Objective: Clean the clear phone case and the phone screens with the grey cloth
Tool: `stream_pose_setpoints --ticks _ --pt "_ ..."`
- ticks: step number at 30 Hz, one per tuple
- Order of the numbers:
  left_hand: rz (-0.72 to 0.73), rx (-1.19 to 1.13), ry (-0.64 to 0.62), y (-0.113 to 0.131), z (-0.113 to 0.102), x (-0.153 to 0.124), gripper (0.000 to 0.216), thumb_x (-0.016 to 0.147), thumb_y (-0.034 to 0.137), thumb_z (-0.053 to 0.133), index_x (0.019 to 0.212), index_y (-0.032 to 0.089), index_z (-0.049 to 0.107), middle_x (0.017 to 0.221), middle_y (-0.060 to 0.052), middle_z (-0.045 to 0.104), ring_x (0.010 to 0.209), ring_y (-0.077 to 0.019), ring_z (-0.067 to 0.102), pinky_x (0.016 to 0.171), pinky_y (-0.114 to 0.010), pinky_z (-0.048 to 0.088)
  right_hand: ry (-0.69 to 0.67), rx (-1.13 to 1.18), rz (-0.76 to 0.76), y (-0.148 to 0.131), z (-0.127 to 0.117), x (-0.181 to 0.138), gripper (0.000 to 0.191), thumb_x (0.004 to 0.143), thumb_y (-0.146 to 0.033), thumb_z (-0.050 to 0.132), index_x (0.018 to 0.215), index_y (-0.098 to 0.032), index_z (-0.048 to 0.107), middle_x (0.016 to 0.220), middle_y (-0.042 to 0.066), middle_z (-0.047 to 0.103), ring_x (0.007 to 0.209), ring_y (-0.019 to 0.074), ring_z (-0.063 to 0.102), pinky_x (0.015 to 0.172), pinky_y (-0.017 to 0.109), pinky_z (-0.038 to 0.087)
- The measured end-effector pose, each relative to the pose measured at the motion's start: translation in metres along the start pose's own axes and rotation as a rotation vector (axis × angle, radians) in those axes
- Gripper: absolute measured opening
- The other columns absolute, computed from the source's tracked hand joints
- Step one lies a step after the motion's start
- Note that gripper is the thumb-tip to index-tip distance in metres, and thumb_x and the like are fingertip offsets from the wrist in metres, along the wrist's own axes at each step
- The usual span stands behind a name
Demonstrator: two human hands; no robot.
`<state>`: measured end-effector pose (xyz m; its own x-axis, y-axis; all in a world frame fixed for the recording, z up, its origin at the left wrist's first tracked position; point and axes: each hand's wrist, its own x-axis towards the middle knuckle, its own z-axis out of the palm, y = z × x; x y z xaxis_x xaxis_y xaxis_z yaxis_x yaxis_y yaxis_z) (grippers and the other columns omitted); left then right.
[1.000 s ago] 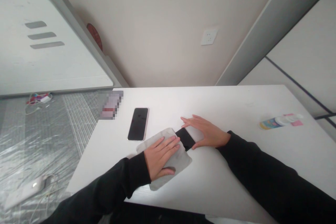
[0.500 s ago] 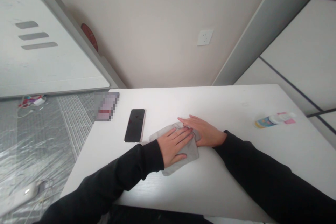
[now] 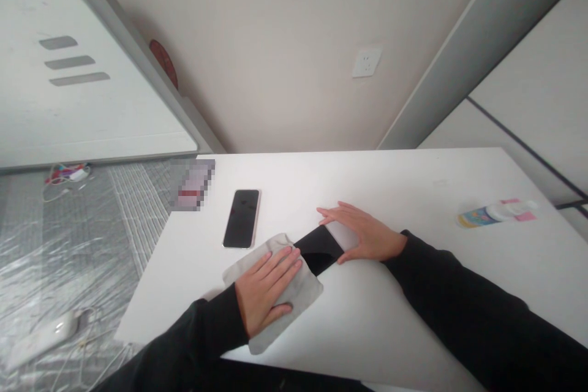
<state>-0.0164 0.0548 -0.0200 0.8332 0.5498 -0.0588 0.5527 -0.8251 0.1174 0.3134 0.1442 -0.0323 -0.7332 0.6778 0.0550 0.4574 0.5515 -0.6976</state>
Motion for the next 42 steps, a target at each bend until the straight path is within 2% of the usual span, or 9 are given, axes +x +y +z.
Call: stream_pose_setpoints --ticks 3,7,12,15,19,26,29,33,42 --pt "-0.014 -0.007 0.012 0.001 0.0 0.006 0.086 0.1 0.047 0.054 0.165 0.013 0.009 0.17 -0.012 0.027 0.154 -0.0312 0.029 0.122 -0.045 0.025 -0.006 -0.003 0.004 0.0 -0.001 0.0 0.08 0.079 -0.067 0.076 0.139 -0.018 0.058 0.157 0.018 0.049 0.143 0.035 0.049 0.126 0.059 0.02" --pt "0.055 -0.072 0.0 0.0 -0.002 0.036 0.084 0.099 0.044 0.054 0.164 0.012 0.011 0.17 -0.012 0.025 0.156 -0.03 0.024 0.123 -0.046 0.022 -0.009 -0.021 -0.006 0.001 0.0 0.0 0.076 0.081 -0.062 0.076 0.142 -0.02 0.056 0.156 0.016 0.05 0.144 0.0329 0.049 0.126 0.057 0.023" --pt "0.166 -0.104 0.003 -0.002 -0.002 0.084 0.082 0.099 0.052 0.051 0.163 0.013 0.017 0.17 -0.01 0.025 0.157 -0.0264 0.022 0.126 -0.045 0.018 -0.005 -0.045 -0.019 0.006 0.005 0.0 0.092 0.082 -0.054 0.077 0.157 -0.018 0.036 0.151 0.018 0.055 0.14 0.0319 0.053 0.125 0.058 0.024" --pt "0.185 -0.121 0.007 -0.003 -0.002 0.098 0.077 0.103 0.052 0.043 0.163 0.013 0.015 0.17 -0.01 0.025 0.158 -0.0239 0.02 0.127 -0.045 0.014 -0.003 -0.058 -0.018 0.009 0.009 -0.001 0.089 0.085 -0.043 0.074 0.159 -0.017 0.032 0.155 0.02 0.051 0.143 0.0315 0.05 0.125 0.058 0.023" --pt "0.159 -0.116 0.009 -0.003 -0.005 0.085 0.078 0.102 0.047 0.047 0.164 0.013 0.013 0.169 -0.011 0.029 0.157 -0.0248 0.023 0.126 -0.045 0.02 -0.008 -0.057 -0.022 0.007 0.007 -0.002 0.086 0.084 -0.048 0.075 0.155 -0.018 0.038 0.155 0.019 0.051 0.142 0.0316 0.051 0.125 0.059 0.023" --pt "0.0 -0.052 0.012 0.004 -0.008 0.014 0.077 0.103 0.039 0.049 0.165 0.014 0.01 0.169 -0.01 0.03 0.154 -0.0279 0.031 0.122 -0.044 0.03 -0.015 -0.03 -0.01 -0.001 -0.001 -0.001 0.076 0.081 -0.062 0.077 0.14 -0.018 0.057 0.156 0.018 0.05 0.144 0.0328 0.049 0.126 0.059 0.022" --pt "-0.075 -0.036 0.019 0.007 -0.007 -0.002 0.079 0.103 0.042 0.051 0.165 0.016 0.01 0.169 -0.009 0.03 0.153 -0.0289 0.032 0.119 -0.042 0.035 -0.014 -0.019 0.003 -0.003 -0.002 -0.001 0.075 0.079 -0.063 0.077 0.137 -0.019 0.059 0.156 0.018 0.051 0.144 0.0334 0.049 0.126 0.059 0.021" --pt "-0.1 -0.078 0.016 0.005 -0.007 0.002 0.083 0.099 0.042 0.056 0.164 0.014 0.012 0.17 -0.012 0.027 0.155 -0.0317 0.027 0.121 -0.044 0.035 -0.019 -0.01 0.018 -0.004 -0.003 0.0 0.08 0.075 -0.067 0.079 0.136 -0.019 0.06 0.156 0.018 0.05 0.144 0.0346 0.048 0.127 0.058 0.02" --pt "-0.04 -0.12 0.014 0.002 -0.007 0.041 0.087 0.094 0.037 0.056 0.163 0.009 0.011 0.171 -0.017 0.02 0.156 -0.0327 0.024 0.122 -0.045 0.032 -0.013 -0.011 -0.001 0.0 0.0 -0.001 0.082 0.078 -0.061 0.079 0.144 -0.019 0.055 0.155 0.018 0.052 0.144 0.0338 0.048 0.126 0.058 0.022"
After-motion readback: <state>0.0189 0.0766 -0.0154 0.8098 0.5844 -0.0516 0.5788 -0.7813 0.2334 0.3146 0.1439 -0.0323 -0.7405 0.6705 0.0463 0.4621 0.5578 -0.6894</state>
